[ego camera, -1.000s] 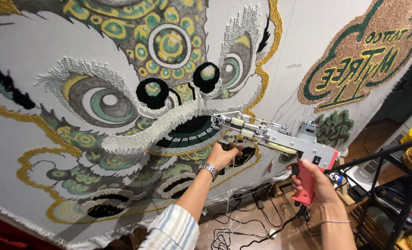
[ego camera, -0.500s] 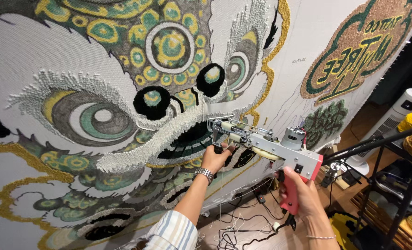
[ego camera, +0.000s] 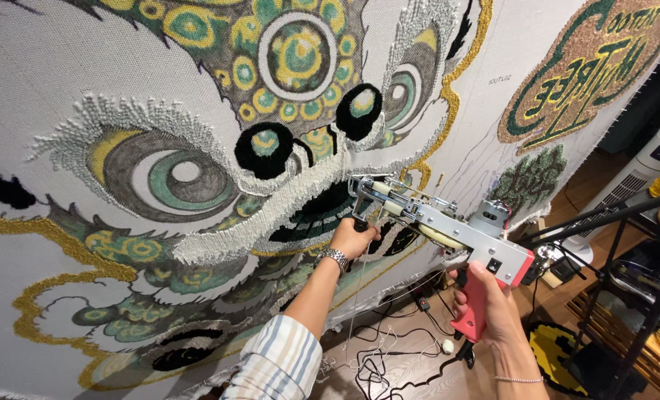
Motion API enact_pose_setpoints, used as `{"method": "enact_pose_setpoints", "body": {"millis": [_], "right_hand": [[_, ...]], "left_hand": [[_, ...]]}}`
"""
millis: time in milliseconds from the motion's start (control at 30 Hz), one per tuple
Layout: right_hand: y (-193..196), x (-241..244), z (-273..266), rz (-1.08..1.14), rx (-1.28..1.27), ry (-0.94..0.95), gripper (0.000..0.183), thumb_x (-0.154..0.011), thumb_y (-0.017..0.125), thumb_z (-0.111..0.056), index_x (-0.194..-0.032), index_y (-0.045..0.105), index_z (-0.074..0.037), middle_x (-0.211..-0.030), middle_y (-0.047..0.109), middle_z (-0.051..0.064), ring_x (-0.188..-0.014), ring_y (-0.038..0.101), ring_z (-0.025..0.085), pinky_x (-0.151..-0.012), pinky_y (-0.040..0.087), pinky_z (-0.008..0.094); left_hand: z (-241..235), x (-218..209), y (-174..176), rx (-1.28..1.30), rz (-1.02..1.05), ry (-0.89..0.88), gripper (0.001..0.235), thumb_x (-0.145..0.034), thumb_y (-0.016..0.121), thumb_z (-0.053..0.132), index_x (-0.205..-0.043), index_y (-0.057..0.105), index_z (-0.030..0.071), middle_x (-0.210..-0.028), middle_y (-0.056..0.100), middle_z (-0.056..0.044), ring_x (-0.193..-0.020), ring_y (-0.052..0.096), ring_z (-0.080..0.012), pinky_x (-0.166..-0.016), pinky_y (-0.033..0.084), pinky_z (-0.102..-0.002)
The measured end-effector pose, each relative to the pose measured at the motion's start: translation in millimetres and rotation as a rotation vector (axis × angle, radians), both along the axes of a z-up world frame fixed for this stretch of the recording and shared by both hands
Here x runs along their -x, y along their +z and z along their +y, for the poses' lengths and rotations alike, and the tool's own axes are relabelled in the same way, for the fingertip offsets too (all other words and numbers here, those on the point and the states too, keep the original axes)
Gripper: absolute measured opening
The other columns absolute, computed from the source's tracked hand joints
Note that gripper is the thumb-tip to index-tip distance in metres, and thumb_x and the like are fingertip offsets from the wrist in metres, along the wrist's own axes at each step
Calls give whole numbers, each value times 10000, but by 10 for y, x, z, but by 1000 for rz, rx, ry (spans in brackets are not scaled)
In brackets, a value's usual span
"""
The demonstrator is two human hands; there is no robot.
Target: The person uses a handheld tufting gun to apply white yarn into a large canvas featuring a stylized lion face design. They guide the tool along the contours of the design, filling in the white areas around the eyes and mouth.
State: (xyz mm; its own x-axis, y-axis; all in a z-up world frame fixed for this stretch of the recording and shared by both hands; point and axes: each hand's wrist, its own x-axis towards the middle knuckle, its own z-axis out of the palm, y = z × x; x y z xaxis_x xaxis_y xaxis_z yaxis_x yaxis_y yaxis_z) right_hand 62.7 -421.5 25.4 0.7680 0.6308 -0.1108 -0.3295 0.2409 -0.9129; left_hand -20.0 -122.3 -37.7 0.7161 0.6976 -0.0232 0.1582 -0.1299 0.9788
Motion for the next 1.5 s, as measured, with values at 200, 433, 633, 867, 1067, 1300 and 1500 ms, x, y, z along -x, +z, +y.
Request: {"method": "enact_pose_setpoints", "body": {"millis": [200, 433, 633, 867, 1067, 1300, 1500], "right_hand": [[-132, -13, -29, 20, 65, 41, 444, -909, 641, -430, -1021, 635, -1, -637, 525, 80, -494, 486, 180, -415, 413, 324], [-266, -50, -47, 86, 15, 93, 502, -928, 601, -474, -1028, 644, 16, -601, 483, 52, -501, 476, 167, -459, 411, 314], [-328, -64, -43, 117, 50, 54, 518, -915, 591, -482, -1046, 647, 16, -603, 491, 53, -505, 477, 172, -467, 418, 324], [-264, -14, 7, 26, 50, 39, 512, -928, 620, -452, -1031, 663, 48, -607, 503, 68, -487, 478, 170, -452, 420, 320], [-130, 67, 83, 23, 29, 27, 420, -897, 635, -418, -1021, 617, -18, -620, 549, 78, -475, 485, 174, -439, 430, 327], [-109, 69, 140, 24, 18, 48, 443, -891, 653, -417, -1025, 604, 2, -613, 532, 79, -476, 497, 174, -438, 439, 326], [-38, 111, 198, -26, 44, 26, 461, -892, 670, -424, -1013, 603, 15, -619, 525, 85, -470, 488, 171, -423, 445, 325]], "left_hand": [[-63, 120, 170, -82, 133, 7, 225, -830, 753, 266, -797, 755, 44, -719, 762, -51, -509, 616, -132, -505, 494, -318], [-162, 227, 408, -109, 234, -6, 211, -818, 730, 267, -806, 773, 61, -659, 727, -86, -532, 656, -161, -533, 512, -327], [-170, 217, 410, -142, 279, 28, 234, -799, 742, 255, -864, 734, 29, -704, 739, -93, -577, 696, -162, -582, 546, -330], [-111, 205, 350, -104, 250, 22, 223, -801, 719, 248, -824, 708, 26, -689, 738, -84, -565, 699, -162, -571, 552, -328], [-36, 223, 340, -106, 238, -14, 206, -793, 727, 247, -753, 711, 45, -648, 719, -66, -536, 673, -144, -540, 528, -319], [37, 184, 283, -106, 219, -6, 211, -791, 734, 250, -740, 704, 48, -672, 735, -45, -536, 679, -138, -543, 540, -310], [89, 178, 294, -125, 222, 6, 203, -791, 737, 253, -741, 702, 59, -670, 732, -51, -541, 676, -135, -535, 535, -305]]}}
